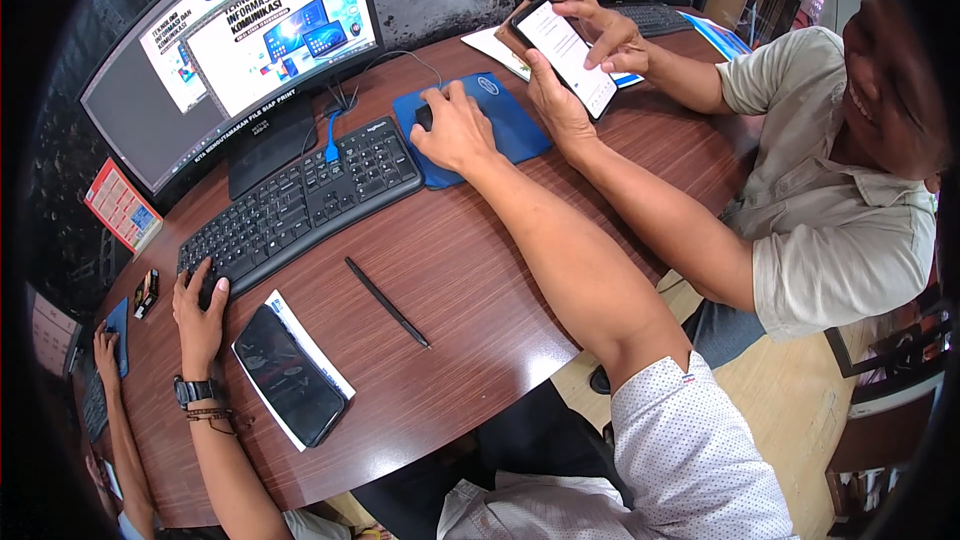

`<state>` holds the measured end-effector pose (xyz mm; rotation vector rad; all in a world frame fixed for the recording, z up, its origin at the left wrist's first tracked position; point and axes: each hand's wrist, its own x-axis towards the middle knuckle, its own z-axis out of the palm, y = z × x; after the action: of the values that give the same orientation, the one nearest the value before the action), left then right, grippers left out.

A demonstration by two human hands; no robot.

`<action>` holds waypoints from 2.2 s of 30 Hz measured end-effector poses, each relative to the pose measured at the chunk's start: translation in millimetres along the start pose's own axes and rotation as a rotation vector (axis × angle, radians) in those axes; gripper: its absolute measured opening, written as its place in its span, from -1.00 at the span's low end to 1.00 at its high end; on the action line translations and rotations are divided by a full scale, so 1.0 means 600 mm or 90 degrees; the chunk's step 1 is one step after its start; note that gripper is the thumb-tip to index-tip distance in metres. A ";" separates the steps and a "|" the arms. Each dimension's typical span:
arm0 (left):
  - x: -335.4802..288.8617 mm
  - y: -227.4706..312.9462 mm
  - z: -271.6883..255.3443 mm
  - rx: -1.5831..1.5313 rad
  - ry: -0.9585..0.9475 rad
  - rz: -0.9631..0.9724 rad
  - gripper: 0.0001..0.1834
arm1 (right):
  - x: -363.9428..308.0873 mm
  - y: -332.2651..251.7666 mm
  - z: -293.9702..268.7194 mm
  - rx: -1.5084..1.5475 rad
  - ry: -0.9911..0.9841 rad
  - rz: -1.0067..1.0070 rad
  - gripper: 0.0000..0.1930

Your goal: Using a computer and graphic design software to create or edit a logo of a graduation cap while discussing with another person.

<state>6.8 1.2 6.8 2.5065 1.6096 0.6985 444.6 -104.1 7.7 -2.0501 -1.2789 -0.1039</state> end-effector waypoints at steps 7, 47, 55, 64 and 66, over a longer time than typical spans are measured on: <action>-0.001 0.005 -0.003 0.005 -0.004 -0.008 -0.47 | 0.002 0.001 0.002 0.003 0.001 -0.005 -0.45; 0.003 -0.011 -0.003 -0.011 -0.034 0.012 -0.47 | -0.044 -0.079 -0.213 -0.074 -0.035 0.035 -0.74; 0.003 0.000 -0.004 0.002 -0.035 -0.003 -0.46 | -0.046 -0.079 -0.217 -0.067 -0.035 0.057 -0.72; 0.001 0.005 -0.007 -0.012 -0.038 -0.008 -0.46 | -0.043 -0.075 -0.215 -0.061 -0.038 0.059 -0.70; -0.002 0.008 -0.007 -0.013 -0.036 -0.013 -0.46 | -0.046 -0.076 -0.213 -0.061 -0.033 0.054 -0.70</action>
<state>8.7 -2.4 11.7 2.4694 1.5988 0.6332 430.2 -189.8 115.6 -2.1980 -1.2382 -0.0742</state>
